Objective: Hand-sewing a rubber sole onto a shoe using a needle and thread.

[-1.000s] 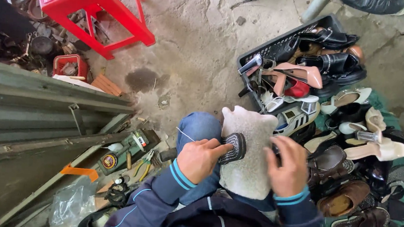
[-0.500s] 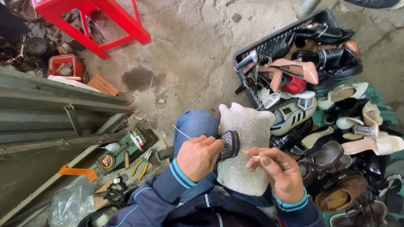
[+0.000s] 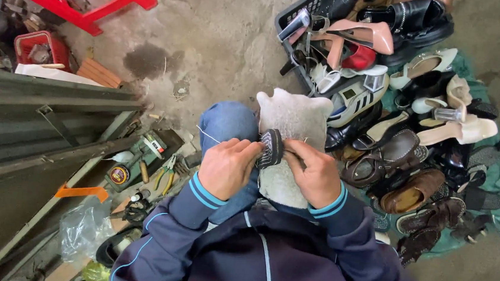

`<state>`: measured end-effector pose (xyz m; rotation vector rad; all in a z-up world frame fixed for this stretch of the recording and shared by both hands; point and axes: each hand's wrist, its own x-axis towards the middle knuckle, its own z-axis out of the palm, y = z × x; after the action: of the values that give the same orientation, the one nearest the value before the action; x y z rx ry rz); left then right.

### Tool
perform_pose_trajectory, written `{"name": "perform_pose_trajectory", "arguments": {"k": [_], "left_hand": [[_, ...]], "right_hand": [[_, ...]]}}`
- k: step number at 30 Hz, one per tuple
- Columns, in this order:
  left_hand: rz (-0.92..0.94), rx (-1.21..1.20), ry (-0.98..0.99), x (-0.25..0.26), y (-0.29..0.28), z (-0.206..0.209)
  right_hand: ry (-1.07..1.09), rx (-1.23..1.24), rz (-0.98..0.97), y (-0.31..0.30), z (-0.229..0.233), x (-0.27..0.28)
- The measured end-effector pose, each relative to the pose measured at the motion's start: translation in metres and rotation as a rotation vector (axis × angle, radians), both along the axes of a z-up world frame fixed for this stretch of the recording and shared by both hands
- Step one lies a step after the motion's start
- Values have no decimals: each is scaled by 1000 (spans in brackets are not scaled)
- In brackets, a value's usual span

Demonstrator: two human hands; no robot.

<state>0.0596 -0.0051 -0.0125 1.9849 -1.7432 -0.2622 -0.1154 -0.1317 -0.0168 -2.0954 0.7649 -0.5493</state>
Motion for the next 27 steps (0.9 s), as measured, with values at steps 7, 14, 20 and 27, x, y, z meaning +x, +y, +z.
{"name": "perform_pose_trajectory", "arguments": {"k": [7,14,20,27], "left_hand": [[-18,-11,47,9,2,1],[224,74,-24,21,24,18],[408,242,-46,41,61,29],[359,-1,295,9,47,0]], "right_hand": [[65,-21,58,1,3,-12],[-162,40,-13,4,18,-2],[-159,-108,23,7,0,3],[-55,7,10,2,-12,-27]]}}
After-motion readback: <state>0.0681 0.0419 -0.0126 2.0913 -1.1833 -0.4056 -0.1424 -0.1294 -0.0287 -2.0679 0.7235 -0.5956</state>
